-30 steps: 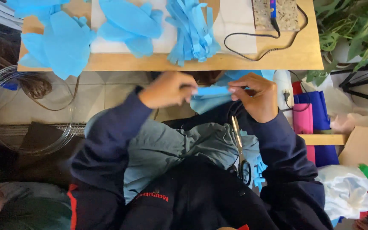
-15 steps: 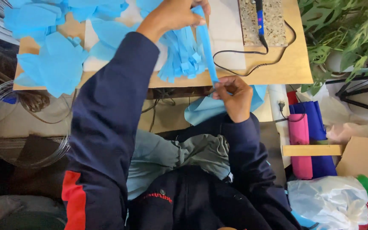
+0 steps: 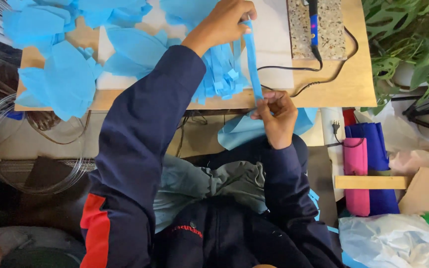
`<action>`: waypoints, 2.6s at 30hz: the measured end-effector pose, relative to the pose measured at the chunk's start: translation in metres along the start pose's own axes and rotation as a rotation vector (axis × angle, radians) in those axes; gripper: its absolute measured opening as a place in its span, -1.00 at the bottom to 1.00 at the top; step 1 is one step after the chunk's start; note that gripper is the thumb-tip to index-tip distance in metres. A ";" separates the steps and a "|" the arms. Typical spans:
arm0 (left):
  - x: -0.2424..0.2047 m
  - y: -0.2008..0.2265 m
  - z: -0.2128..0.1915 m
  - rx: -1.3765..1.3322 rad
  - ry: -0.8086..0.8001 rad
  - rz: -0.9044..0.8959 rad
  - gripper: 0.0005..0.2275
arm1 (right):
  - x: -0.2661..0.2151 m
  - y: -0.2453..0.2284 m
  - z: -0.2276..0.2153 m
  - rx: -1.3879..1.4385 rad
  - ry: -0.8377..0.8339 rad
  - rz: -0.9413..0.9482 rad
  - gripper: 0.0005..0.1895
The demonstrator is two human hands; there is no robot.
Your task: Cutting blue fabric into thin strips using scissors and organizing the resulting pieces.
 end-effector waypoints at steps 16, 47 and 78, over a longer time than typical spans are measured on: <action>-0.030 0.063 -0.010 0.802 -0.489 0.073 -0.72 | 0.003 -0.006 -0.004 0.045 -0.021 0.013 -0.88; -0.056 0.078 -0.003 0.480 -0.407 -0.001 -0.60 | -0.008 -0.029 0.009 -0.646 0.159 -0.217 -0.88; -0.068 0.076 0.008 0.543 -0.256 0.032 -0.55 | -0.005 -0.007 0.038 -0.821 0.222 -0.769 -0.85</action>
Point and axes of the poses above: each hand's wrist, its own x-axis towards the middle knuckle, its own z-axis out of the palm, y = z × x, the point moved 1 cm from there along x, towards the middle knuckle, and after that the axes turned 11 degrees about z, right-handed, at the moved point
